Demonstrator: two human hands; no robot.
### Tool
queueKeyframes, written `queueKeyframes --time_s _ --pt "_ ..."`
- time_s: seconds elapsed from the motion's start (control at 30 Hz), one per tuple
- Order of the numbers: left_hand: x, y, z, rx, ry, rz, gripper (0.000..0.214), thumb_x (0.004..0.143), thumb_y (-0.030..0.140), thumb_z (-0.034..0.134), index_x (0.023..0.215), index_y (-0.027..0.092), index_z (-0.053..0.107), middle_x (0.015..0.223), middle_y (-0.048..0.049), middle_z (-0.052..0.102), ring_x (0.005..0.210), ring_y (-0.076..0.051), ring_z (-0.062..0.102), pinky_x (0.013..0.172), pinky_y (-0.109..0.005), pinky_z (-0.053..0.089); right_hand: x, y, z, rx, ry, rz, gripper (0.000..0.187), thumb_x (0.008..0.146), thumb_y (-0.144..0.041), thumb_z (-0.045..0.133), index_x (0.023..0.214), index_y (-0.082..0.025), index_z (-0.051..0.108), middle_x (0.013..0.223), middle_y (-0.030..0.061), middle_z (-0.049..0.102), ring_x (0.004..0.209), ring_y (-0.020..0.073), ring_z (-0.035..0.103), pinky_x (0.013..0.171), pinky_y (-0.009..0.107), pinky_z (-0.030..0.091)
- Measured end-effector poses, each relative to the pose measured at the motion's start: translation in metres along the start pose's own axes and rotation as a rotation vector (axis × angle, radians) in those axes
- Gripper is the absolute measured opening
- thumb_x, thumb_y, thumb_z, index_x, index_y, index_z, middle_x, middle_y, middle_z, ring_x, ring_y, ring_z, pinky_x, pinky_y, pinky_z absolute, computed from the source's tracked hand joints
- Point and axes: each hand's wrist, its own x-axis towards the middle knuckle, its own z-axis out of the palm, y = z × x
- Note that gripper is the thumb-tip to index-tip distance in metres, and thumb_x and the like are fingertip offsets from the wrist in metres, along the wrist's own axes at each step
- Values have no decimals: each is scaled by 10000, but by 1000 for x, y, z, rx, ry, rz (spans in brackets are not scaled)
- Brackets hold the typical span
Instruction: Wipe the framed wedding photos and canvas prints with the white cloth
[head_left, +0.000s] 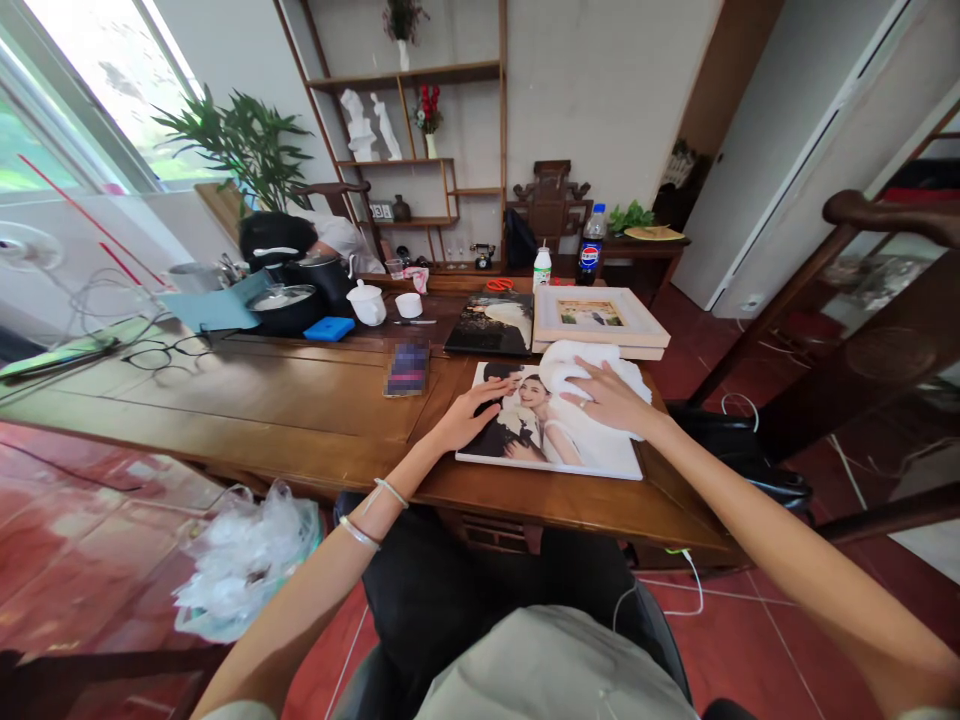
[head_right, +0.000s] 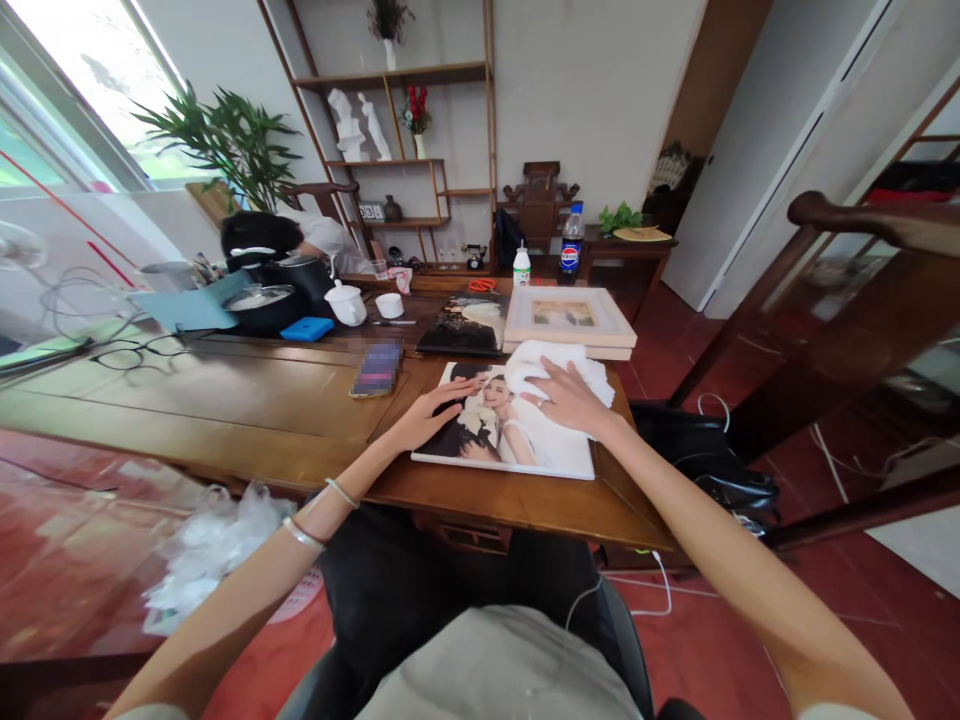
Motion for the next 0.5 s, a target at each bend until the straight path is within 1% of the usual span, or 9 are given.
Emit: queueKeyframes --time_s 0.07,0.13,0.2,0.23,0.3,0.37,0.43,0.5 --pt "0 0 0 -6 6 7 375 915 330 461 1268 244 554 1350 -35 535 1324 -224 399 1130 -453 277 -4 -9 -2 -15 -7 -23 384 935 -361 372 1174 -183 613 1403 149 445 1375 306 239 1066 607 191" --pt "0 -1 1 -14 8 15 371 914 327 464 1264 245 559 1349 -37 537 1323 -224 400 1132 -454 272 -20 -24 -6 -5 -40 -100 326 911 -261 405 1118 -181 643 1384 151 468 1378 285 238 1072 588 200" --pt "0 -1 1 -18 7 19 372 914 327 464 1263 241 560 1353 -42 532 1328 -227 393 1133 -457 269 -45 -46 -11 24 -88 -205 310 862 -164 440 1074 -208 662 1405 116 452 1388 264 211 1089 576 174" --pt "0 -1 1 -16 8 19 375 915 327 463 1267 240 556 1357 -44 528 1329 -228 390 1133 -458 269 -59 -57 -14 42 -105 -241 327 832 -126 459 1068 -222 664 1435 92 416 1395 261 188 1098 577 146" --pt "0 -1 1 -12 8 21 383 918 324 456 1281 237 543 1363 -45 521 1330 -228 388 1134 -459 264 -84 -79 -21 70 -151 -329 325 817 -118 486 1057 -242 666 1479 48 348 1404 256 148 1114 567 109" --pt "0 -1 1 -12 4 24 388 921 318 449 1291 234 532 1366 -45 519 1332 -225 386 1136 -461 258 -99 -93 -25 93 -187 -387 300 838 -152 502 1070 -255 659 1490 28 327 1405 247 147 1129 544 89" --pt "0 -2 1 -15 -1 27 385 921 318 450 1284 227 538 1358 -51 526 1334 -225 382 1137 -461 255 -100 -93 -28 114 -195 -394 258 865 -199 504 1063 -241 664 1475 44 357 1396 242 186 1140 514 94" --pt "0 -3 2 -15 3 34 378 919 322 455 1268 219 553 1349 -60 534 1333 -228 383 1135 -464 259 -87 -79 -27 136 -166 -350 244 893 -253 484 1046 -216 670 1453 68 393 1379 252 242 1140 493 129"
